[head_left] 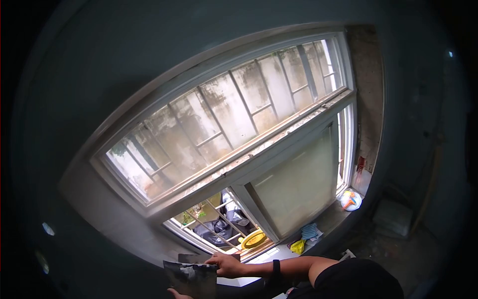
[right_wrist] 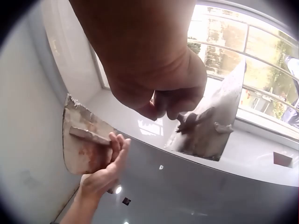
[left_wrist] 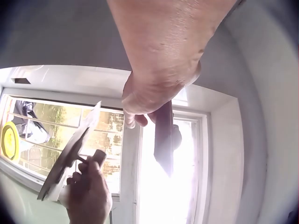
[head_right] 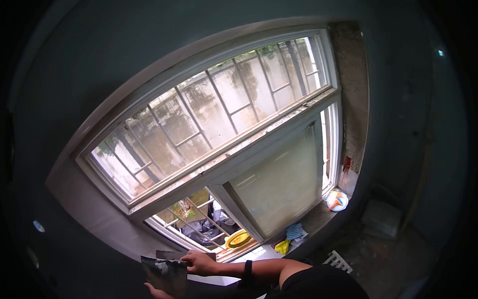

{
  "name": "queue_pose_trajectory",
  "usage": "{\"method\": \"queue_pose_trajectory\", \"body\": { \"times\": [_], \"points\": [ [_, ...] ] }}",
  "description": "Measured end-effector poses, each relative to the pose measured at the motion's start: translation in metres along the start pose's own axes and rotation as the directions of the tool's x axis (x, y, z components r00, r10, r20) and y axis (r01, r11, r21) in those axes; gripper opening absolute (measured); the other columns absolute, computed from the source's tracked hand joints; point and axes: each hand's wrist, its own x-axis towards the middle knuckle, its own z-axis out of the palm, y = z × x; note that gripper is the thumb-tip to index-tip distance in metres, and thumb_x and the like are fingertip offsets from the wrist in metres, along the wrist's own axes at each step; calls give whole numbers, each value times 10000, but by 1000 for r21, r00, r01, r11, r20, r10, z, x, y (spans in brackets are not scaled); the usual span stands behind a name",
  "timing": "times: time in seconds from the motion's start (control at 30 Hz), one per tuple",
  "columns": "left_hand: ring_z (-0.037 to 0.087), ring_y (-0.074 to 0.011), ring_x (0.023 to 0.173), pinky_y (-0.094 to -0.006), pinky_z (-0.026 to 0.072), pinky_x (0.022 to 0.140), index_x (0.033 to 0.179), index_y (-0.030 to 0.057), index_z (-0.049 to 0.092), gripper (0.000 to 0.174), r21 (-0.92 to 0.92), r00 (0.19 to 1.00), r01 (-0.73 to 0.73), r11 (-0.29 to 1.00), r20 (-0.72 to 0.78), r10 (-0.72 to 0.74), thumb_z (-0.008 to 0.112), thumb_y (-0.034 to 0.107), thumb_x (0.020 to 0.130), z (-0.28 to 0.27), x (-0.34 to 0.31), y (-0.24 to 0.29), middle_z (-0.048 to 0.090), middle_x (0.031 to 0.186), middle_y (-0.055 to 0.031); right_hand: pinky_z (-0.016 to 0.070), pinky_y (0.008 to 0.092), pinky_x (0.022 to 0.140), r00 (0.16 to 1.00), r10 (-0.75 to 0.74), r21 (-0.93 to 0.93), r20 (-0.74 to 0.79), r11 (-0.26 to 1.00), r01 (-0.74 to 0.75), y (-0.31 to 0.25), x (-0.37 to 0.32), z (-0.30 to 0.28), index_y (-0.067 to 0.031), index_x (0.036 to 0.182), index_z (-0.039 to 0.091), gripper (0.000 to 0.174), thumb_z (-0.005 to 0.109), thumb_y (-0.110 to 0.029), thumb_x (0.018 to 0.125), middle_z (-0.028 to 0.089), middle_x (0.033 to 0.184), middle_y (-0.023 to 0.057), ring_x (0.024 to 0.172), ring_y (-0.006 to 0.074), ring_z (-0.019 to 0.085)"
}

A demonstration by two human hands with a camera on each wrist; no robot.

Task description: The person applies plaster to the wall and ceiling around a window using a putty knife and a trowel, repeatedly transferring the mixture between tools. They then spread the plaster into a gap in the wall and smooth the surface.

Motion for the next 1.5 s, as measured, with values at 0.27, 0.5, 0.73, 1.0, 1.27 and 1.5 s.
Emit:
{"method": "queue_pose_trajectory", "body": {
  "times": [0.27,0.5,0.73,1.0,1.27,1.5],
  "points": [
    [395,-453,1385,-644,316,1131,1567,111,284,924,151,1000,-3,989,23,0,105,769,943,33,0,-8,384,1553,-200,468,357,883,998,-60,193,1,979,59,-48,3,2,-27,1119,613,300,648,-247,918,612,1097,131,985,260,609],
    [423,-411,1370,-573,357,1126,1529,98,349,783,-85,902,-64,994,422,94,277,668,998,87,-21,-26,428,1516,-192,410,395,1080,933,-348,285,-87,889,358,-53,14,26,-83,1363,561,576,755,-231,842,526,1423,171,1296,327,517],
    [449,-363,1365,-505,378,1132,1505,43,371,821,-369,832,112,923,543,116,154,667,1017,28,-23,-8,423,1529,-178,387,468,1079,879,-432,171,203,899,402,-69,10,29,-91,1251,647,590,839,-309,738,570,1350,167,1279,374,502],
    [495,-312,1329,-462,383,1131,1478,61,399,758,80,988,-146,986,-42,149,249,648,1022,50,-76,-2,501,1455,-145,496,381,955,920,-230,349,317,930,112,-103,15,61,-41,1189,662,520,846,-243,747,671,1163,126,1093,269,637],
    [580,-118,850,-286,489,725,1191,45,637,296,770,907,-184,611,-107,408,621,270,999,7,-125,15,614,1075,-57,495,356,956,975,-78,755,206,647,-108,-108,23,77,54,1272,534,639,795,-296,805,633,1200,129,1120,201,602],
    [537,-103,583,-254,474,583,1053,-1,633,138,982,745,-85,-166,173,645,596,17,921,-59,-206,72,575,914,-50,465,353,972,941,-251,962,228,207,-178,-90,60,87,12,1382,440,702,720,-309,824,599,1239,99,1145,198,574]
  ]
}}
